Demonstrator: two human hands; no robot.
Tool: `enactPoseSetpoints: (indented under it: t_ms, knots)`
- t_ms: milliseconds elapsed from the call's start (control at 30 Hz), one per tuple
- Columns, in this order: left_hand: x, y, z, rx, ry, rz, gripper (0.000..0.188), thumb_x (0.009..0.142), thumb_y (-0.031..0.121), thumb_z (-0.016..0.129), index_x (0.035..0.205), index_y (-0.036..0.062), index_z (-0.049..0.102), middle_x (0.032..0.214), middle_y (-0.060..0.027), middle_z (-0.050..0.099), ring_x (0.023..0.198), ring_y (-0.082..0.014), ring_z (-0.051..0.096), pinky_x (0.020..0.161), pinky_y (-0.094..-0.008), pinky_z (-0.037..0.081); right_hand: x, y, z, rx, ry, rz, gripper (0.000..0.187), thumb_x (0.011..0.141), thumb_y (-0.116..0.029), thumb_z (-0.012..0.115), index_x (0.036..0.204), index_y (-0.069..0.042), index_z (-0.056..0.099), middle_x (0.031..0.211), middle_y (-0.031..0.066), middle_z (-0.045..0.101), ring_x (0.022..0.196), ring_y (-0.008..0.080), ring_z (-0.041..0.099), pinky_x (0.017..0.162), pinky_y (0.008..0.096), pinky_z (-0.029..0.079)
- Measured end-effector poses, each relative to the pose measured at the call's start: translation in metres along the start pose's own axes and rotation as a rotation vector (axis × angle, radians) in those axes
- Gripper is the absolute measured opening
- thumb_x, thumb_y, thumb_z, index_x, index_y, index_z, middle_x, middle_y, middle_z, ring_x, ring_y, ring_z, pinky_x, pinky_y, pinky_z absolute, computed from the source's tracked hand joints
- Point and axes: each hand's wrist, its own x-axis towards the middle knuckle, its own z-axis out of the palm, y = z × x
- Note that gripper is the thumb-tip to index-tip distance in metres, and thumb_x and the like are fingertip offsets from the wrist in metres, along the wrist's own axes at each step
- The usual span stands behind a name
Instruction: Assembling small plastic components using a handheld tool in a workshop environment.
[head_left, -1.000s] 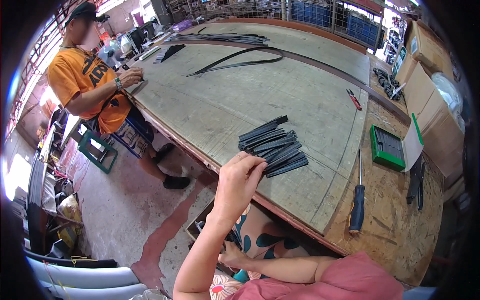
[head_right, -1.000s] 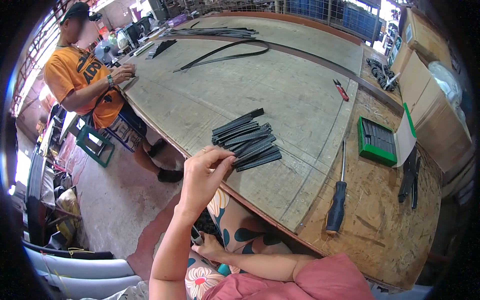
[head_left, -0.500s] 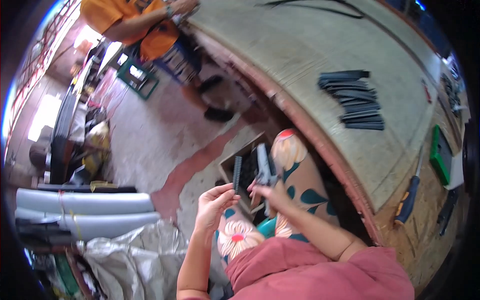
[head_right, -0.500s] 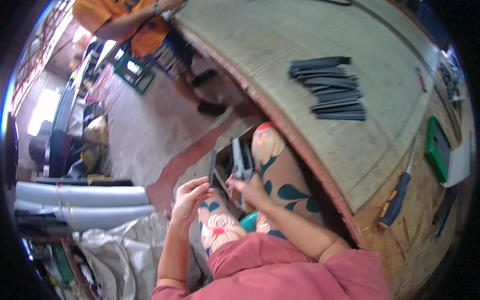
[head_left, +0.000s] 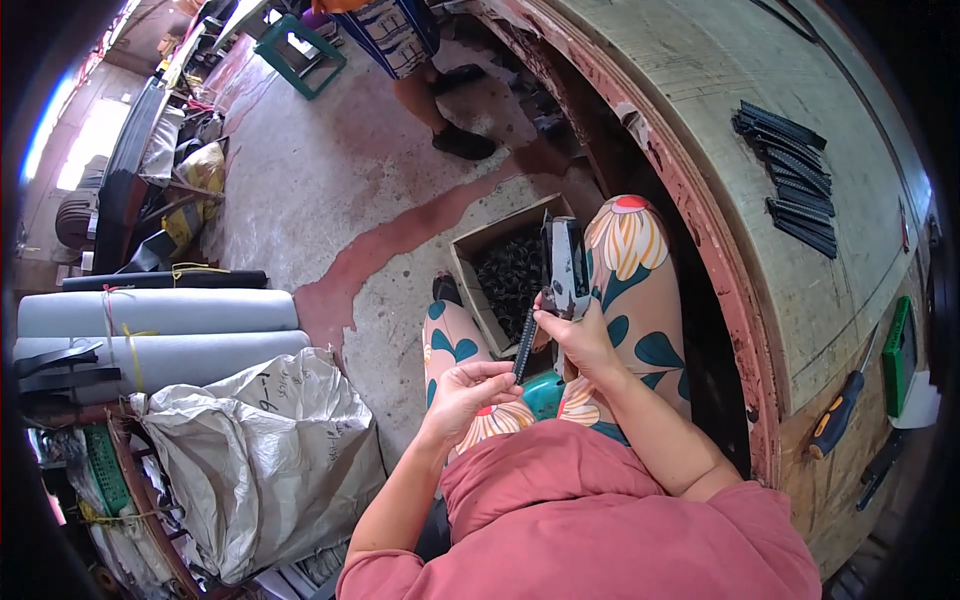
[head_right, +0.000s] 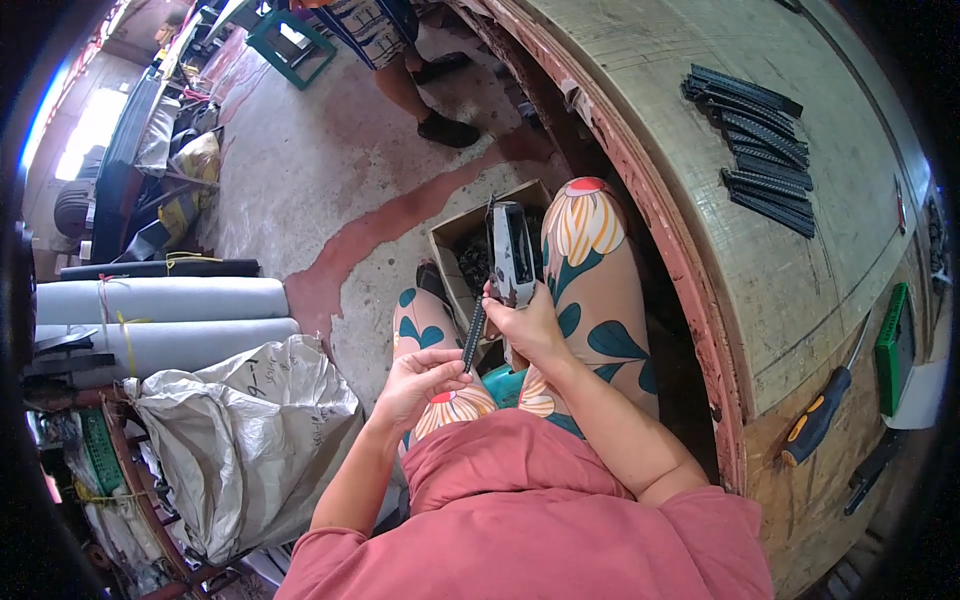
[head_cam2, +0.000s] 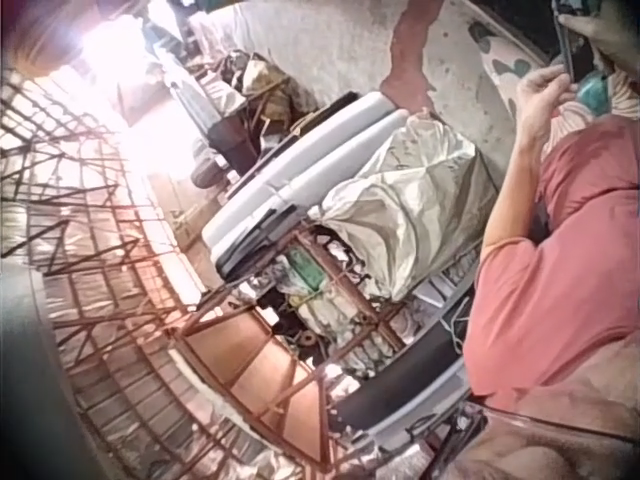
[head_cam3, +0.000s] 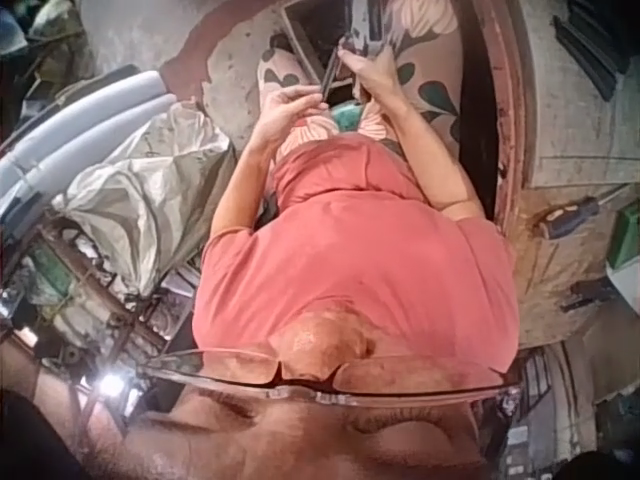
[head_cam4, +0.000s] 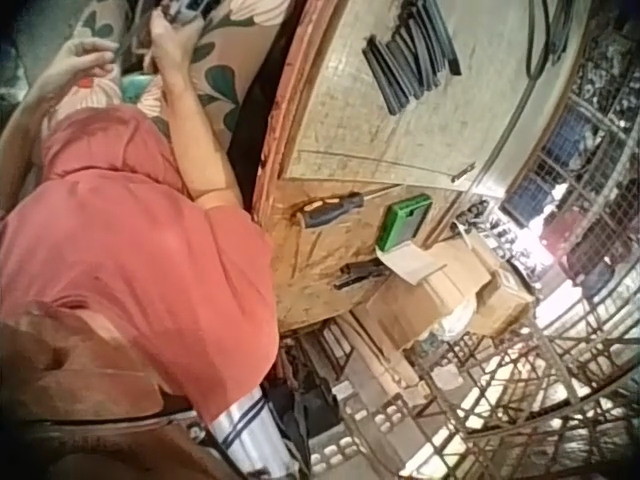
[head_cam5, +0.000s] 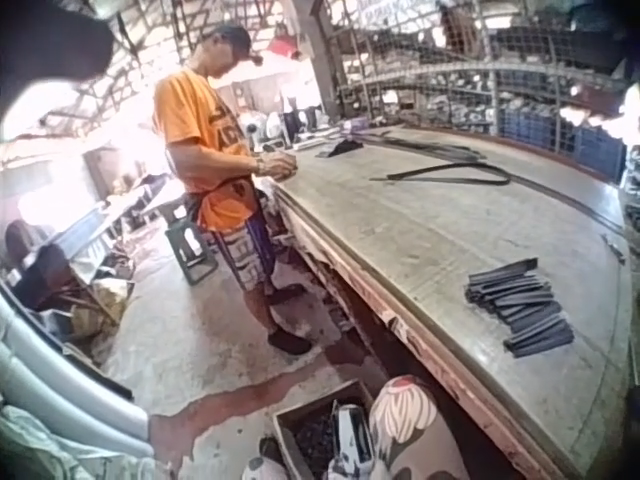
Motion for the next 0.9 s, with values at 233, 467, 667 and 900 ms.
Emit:
enactPoseSetpoints:
  t_ms: [233, 467, 667, 900]
  knots:
    - [-0.001, 0.004, 0.003, 0.220, -0.070, -0.018, 0.020, 0.085, 0.009, 0.065, 0.096, -0.0075, 0.062, 0.084, -0.0137, 0.066, 0.076, -0.0189, 0.067, 0.071, -0.0266, 0.055, 0.001, -0.002, -0.004, -0.012, 0.010, -0.013, 0.014, 0.077, -0.005, 0.065, 0.090, -0.001, 0.063, 0.082, 0.0033, 0.064, 0.073, 0.0110, 0.059, 0.067, 0.0268, 0.048]
    - [-0.001, 0.011, 0.017, 0.827, -0.059, 0.647, 0.013, 0.079, 0.005, 0.069, 0.091, -0.0007, 0.066, 0.109, -0.0135, 0.061, 0.094, -0.0207, 0.063, 0.076, -0.0286, 0.053, 0.006, 0.004, -0.008, 0.033, 0.004, 0.071, 0.015, 0.077, -0.007, 0.065, 0.090, -0.001, 0.063, 0.083, 0.0040, 0.064, 0.075, 0.0116, 0.059, 0.068, 0.0275, 0.047]
    - [0.001, 0.034, 0.027, 0.866, -0.081, 0.943, 0.014, 0.075, 0.000, 0.069, 0.088, 0.0008, 0.066, 0.108, -0.0127, 0.063, 0.089, -0.0200, 0.063, 0.077, -0.0290, 0.051, 0.004, 0.007, -0.004, 0.064, -0.098, 0.042, 0.016, 0.077, -0.008, 0.066, 0.091, -0.001, 0.062, 0.081, 0.0037, 0.063, 0.072, 0.0116, 0.059, 0.066, 0.0270, 0.047]
    - [0.024, 0.042, 0.013, 0.160, 0.114, 0.475, 0.015, 0.085, 0.006, 0.064, 0.096, -0.0043, 0.064, 0.086, -0.0087, 0.066, 0.076, -0.0117, 0.063, 0.070, -0.0227, 0.052, -0.001, 0.001, -0.005, -0.206, -0.165, -0.102, 0.013, 0.077, -0.005, 0.067, 0.087, -0.001, 0.060, 0.077, 0.0021, 0.062, 0.071, 0.0086, 0.059, 0.065, 0.0238, 0.047]
